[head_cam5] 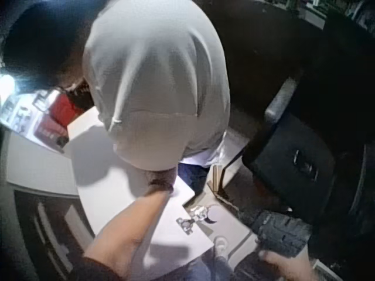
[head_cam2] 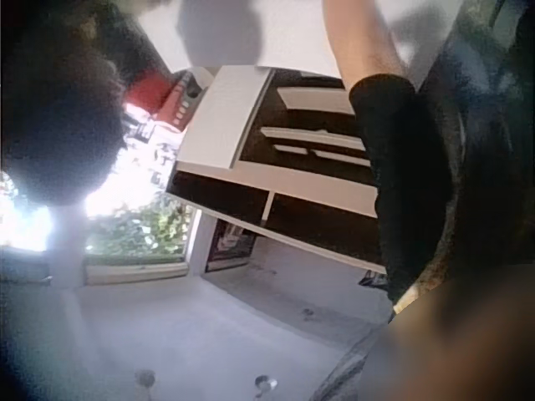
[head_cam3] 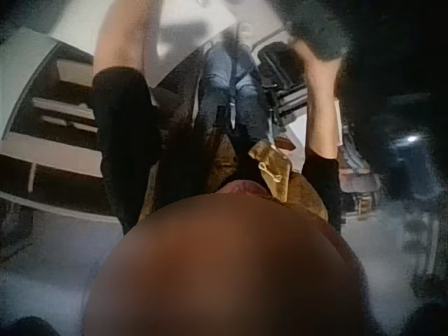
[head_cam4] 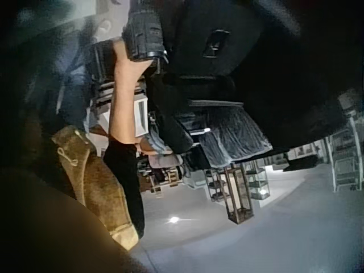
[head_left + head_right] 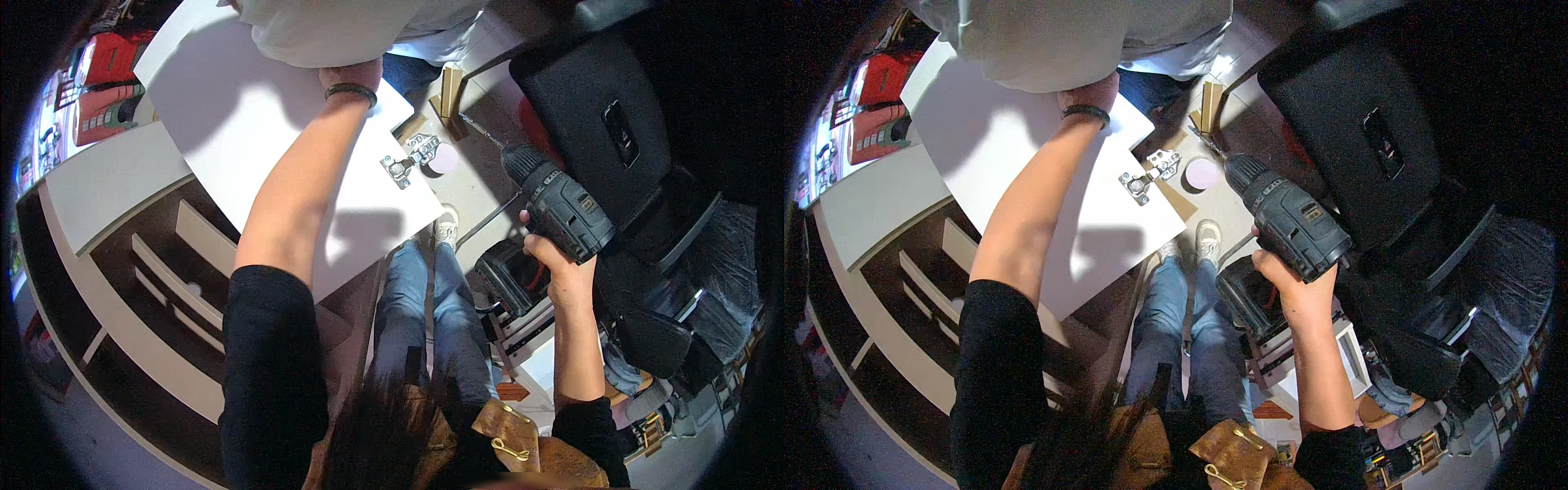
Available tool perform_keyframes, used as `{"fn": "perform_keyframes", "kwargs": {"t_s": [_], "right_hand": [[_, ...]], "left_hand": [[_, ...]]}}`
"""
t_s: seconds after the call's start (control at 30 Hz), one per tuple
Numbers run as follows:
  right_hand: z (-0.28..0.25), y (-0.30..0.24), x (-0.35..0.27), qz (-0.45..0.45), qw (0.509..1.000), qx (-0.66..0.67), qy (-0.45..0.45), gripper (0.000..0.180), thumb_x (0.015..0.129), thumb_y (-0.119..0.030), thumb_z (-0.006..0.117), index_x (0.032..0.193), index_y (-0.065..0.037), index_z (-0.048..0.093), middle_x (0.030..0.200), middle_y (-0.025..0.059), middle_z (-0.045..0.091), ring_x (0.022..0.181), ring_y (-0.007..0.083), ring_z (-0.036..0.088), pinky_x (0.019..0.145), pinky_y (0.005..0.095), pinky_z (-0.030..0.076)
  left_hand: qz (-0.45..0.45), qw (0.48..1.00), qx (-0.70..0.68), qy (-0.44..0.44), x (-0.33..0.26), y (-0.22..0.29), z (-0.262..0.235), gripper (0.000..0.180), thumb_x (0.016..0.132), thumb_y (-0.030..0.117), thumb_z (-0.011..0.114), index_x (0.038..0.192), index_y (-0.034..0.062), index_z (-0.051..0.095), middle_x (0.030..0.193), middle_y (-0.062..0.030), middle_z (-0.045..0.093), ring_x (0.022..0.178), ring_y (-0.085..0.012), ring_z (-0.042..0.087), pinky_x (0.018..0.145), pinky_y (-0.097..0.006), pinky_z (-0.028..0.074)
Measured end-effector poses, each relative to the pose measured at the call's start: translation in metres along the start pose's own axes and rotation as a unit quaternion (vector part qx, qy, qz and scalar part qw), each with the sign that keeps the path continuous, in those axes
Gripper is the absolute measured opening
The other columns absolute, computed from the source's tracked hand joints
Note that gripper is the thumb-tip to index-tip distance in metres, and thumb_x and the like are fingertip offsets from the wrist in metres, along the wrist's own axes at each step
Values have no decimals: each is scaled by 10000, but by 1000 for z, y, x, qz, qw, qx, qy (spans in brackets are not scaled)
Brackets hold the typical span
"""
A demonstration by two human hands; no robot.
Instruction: The person assembles a cabinet by aligning a door panel and using a cordless drill to fasten hinges. A second person assists by holding the door and handing parts. The door is attached to the cabinet frame.
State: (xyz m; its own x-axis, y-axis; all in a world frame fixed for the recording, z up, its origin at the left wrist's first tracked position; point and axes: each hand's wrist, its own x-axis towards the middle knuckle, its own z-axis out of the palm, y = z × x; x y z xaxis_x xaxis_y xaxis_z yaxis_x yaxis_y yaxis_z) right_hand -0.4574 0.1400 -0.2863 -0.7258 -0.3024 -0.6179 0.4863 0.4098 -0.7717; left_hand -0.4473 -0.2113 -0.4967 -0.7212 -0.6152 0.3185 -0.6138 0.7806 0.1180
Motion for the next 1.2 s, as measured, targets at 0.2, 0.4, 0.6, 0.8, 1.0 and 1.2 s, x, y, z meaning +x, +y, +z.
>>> {"fn": "perform_keyframes", "kwargs": {"t_s": [0.2,0.4,0.6,0.8,1.0,1.2], "right_hand": [[5,2,1,-13,1000,-9,-18,347,674,7,685,1020,-13,665,946,54,692,860,151,646,817,297,499],[9,4,0,-12,1000,-6,-18,338,670,-12,693,1007,-18,668,940,53,691,855,149,646,812,295,501],[4,8,-2,-11,1000,-9,-8,344,673,-6,700,1015,-18,666,943,53,694,857,153,650,816,298,501],[1,14,-2,-2,1000,4,2,372,672,0,701,1041,-8,657,966,69,700,864,158,651,822,306,501],[3,18,-3,-11,1000,-8,-24,351,664,-4,699,1013,-4,660,940,63,689,852,153,641,802,293,502],[4,25,-1,-10,1000,-22,-19,347,682,11,698,1028,-4,668,959,62,697,866,152,649,815,296,504]], "left_hand": [[16,998,-45,-40,14,-16,-8,359,899,336,516,1178,137,624,1196,-129,618,1124,-317,566,939,-513,433],[190,897,383,108,20,-25,39,420,900,328,526,1286,167,561,1251,-135,586,1209,-298,513,998,-519,401],[-53,994,-1,-96,21,10,22,400,891,321,557,1255,159,581,1237,-133,595,1178,-302,544,973,-487,435],[-38,992,-3,-117,25,2,-29,372,888,317,560,1215,146,605,1190,-135,621,1124,-314,582,937,-473,466],[-100,991,21,-88,9,-12,-16,313,872,314,605,1117,128,664,1076,-124,681,1027,-301,648,846,-435,527],[-120,993,-5,-1,7,-11,-1,329,902,336,553,1066,79,674,1068,-170,673,1019,-328,640,838,-459,514]]}}
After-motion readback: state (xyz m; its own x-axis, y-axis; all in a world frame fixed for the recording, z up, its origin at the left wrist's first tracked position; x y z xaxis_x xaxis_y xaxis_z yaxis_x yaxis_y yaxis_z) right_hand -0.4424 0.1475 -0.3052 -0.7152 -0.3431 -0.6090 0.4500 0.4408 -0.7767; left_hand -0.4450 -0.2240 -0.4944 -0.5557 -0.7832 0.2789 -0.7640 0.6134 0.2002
